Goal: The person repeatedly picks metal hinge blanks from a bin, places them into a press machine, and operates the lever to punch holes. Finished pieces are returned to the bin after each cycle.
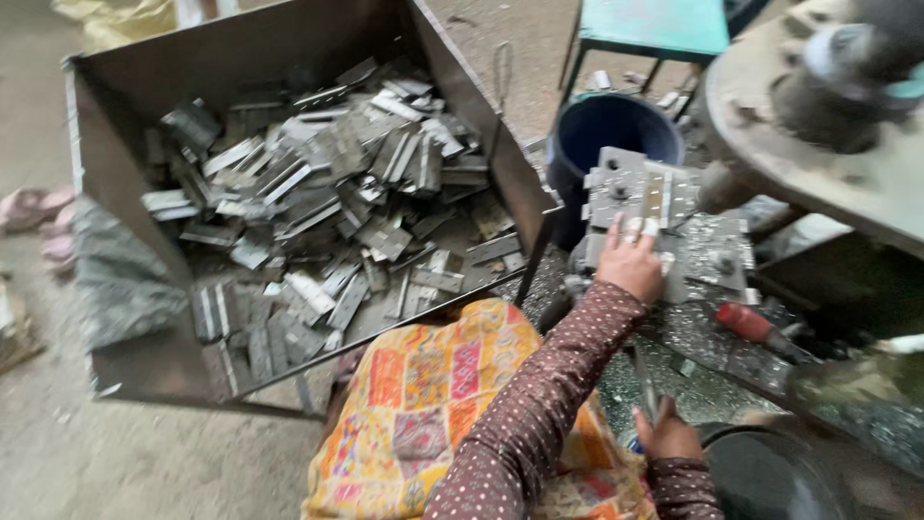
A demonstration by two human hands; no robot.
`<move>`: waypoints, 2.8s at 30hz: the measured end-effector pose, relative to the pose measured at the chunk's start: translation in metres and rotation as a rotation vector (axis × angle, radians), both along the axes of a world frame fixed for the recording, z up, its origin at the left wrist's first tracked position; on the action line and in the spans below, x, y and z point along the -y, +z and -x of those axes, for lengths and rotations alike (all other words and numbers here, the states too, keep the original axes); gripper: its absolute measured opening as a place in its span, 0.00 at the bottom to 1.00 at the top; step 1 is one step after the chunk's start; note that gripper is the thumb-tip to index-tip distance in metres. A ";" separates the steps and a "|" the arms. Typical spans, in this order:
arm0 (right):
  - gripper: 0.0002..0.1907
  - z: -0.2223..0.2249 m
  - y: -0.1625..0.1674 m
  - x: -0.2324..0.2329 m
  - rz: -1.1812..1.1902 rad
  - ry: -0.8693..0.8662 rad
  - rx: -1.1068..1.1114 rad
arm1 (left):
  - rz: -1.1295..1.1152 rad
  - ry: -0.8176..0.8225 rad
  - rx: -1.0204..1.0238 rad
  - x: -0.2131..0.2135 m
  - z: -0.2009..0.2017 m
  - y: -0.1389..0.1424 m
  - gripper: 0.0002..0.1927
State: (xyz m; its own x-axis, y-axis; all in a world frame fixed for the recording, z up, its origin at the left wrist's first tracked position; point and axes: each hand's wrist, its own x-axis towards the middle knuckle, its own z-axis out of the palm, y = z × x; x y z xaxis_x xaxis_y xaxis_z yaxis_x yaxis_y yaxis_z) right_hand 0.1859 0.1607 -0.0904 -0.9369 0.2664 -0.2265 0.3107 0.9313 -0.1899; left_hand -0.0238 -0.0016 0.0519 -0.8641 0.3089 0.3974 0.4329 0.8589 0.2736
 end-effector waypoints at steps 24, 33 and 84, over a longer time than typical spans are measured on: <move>0.43 0.063 0.035 -0.110 0.127 0.131 0.314 | 0.120 1.037 0.043 0.300 -0.002 -0.109 0.17; 0.32 0.045 0.074 -0.046 0.011 -0.009 0.309 | -0.705 0.736 0.135 0.275 -0.061 -0.006 0.24; 0.26 0.004 0.001 0.017 0.221 -0.086 0.073 | 0.142 0.053 -0.032 0.004 -0.037 -0.017 0.17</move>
State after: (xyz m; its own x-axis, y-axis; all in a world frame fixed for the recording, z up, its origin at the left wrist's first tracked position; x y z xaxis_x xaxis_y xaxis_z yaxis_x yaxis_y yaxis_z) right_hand 0.1822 0.1441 -0.0891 -0.8922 0.2805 -0.3540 0.4070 0.8392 -0.3607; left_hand 0.0128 -0.0055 0.0353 -0.8682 0.3183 0.3806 0.3926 0.9098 0.1346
